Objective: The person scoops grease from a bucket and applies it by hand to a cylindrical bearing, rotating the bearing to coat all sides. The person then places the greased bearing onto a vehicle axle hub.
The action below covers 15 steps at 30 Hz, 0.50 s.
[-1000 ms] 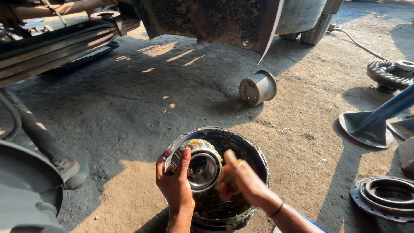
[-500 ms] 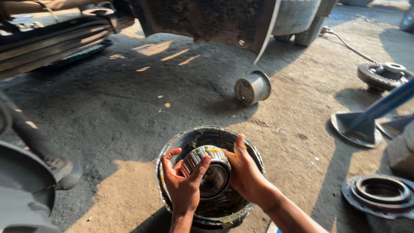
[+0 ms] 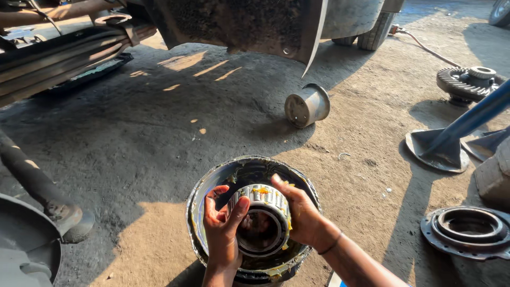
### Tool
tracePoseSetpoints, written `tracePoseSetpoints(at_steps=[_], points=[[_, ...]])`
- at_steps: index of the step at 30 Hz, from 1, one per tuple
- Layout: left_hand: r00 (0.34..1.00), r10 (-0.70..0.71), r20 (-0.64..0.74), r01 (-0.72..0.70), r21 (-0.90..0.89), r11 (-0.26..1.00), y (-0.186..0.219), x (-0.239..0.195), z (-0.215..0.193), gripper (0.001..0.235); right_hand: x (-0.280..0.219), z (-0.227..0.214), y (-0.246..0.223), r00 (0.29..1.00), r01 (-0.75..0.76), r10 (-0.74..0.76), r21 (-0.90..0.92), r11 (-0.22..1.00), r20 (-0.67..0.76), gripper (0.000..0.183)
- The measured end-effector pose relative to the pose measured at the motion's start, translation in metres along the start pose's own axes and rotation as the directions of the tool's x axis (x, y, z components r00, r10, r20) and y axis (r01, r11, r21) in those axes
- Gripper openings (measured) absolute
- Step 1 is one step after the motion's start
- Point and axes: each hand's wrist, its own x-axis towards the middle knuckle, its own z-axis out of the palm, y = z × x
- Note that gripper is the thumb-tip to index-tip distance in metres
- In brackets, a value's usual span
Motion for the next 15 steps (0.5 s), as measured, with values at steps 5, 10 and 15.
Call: tracePoseSetpoints(at_steps=[5,10,15], points=[[0.996,0.083,0.025,-0.085,0.132,0.988,-0.005,0.007,-0.005,0.068,0.004,-0.006,0.010,0.978,0.060,-0.074,-0.081,0.995,-0.194,0.040],[0.990,0.141,-0.021,-0.137,0.125,0.983,-0.013,0.002,0.007,0.067,0.005,-0.006,0.016,0.986,0.070,-0.080,-0.075,0.995,-0.146,0.050],[0.964,0.266,0.016,-0.259,0.282,0.924,-0.014,-0.010,0.015,0.059,-0.003,0.004,0.011,0.942,0.069,-0.104,-0.117,0.991,-0.319,0.048]])
